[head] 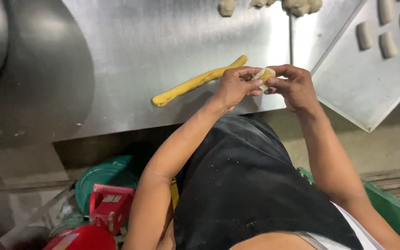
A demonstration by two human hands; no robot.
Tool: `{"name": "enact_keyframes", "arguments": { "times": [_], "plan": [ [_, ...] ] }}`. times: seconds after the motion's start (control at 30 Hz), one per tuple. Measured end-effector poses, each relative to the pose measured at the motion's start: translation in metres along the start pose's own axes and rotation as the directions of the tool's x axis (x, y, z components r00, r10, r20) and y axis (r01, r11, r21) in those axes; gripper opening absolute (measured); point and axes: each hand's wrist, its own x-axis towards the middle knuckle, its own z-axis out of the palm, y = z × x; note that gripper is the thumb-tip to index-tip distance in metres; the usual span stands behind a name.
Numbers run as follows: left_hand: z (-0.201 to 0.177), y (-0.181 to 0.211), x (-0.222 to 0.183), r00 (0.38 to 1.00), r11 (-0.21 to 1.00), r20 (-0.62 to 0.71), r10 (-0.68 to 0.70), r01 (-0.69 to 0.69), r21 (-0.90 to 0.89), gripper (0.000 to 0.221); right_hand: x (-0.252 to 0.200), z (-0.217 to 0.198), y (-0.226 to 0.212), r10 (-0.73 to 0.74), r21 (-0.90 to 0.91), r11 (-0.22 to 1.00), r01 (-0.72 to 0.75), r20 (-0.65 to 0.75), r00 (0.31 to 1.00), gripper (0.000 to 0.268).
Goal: Rolling out dough and cutting it into small portions for bread rolls.
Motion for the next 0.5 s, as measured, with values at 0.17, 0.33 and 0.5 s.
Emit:
{"name": "enact_keyframes", "arguments": {
  "times": [0.17, 0.33, 0.5],
  "plan": [
    [0.029, -0.006, 0.028, 0.995, 0.946, -0.1, -0.005, 0.037, 0.321, 0.044, 0.006, -0.021, 0.023, -0.122, -0.339, 0.94, 0.051, -0.193, 0.974, 0.017],
    [0.011, -0.075, 0.08, 0.895, 0.795, -0.374, 0.243, 0.037, 0.605, 0.029, 0.036, -0.063, 0.066, -0.335, -0.695, 0.659, 0.288, 0.072, 0.939, 0.044],
    [0.013, -0.084, 0.07, 0.763, 0.619, -0.465, 0.449, 0.109, 0.777, 0.035, 0.038, -0.055, 0.069, -0.156, -0.561, 0.826, 0.053, -0.137, 0.978, 0.019]
  ]
}}
